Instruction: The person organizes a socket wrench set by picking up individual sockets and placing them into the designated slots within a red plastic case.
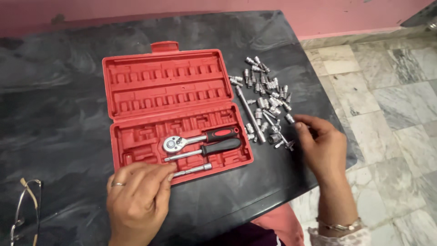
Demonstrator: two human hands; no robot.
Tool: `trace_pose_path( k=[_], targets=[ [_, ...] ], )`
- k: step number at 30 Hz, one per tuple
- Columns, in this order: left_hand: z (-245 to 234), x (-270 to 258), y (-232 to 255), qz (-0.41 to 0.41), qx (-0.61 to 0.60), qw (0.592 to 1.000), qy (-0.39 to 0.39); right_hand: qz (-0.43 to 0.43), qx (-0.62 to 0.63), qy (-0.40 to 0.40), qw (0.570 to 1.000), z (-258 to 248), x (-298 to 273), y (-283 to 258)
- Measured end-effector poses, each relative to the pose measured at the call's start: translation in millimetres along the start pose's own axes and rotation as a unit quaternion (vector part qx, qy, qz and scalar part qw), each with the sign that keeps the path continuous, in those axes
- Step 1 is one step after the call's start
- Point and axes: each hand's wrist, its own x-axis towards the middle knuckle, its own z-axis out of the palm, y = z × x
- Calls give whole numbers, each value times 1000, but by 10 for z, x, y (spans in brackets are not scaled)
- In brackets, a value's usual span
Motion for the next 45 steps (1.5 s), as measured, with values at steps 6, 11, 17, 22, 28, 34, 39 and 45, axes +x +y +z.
trace_pose_path(
  k=[6, 11, 17, 22, 28, 34, 39, 45],
  targets=[
    [0, 7, 16, -6, -12, 1000, -5, -99, -59, -77, 990, -31, -16, 66],
    [-17, -4, -6, -15, -14, 1000, -5, -90, -114, -101, 984, -68, -31, -95],
    [-23, -1, -4, -13, -26, 1000, 1, -43, -187, -66, 979, 112, 0, 56],
    [-44, 5, -10, -17, -41, 999, 14, 46, -68, -59, 995, -124, 66, 302],
    [-30, 22, -11, -23, -54, 998, 19, -139, 43, -59, 988, -205, -210, -113],
    [-59, 23, -23, -33, -60, 997, 24, -310, 3, -143, 940, 128, -393, -800],
    [-44, 23, -23, -25, -60, 998, 21, -355, -48, -166, 919, 275, -418, -925],
    [-22, 18, -22, -24, -58, 998, 17, -361, -26, -178, 915, 269, -397, -830]
  ],
)
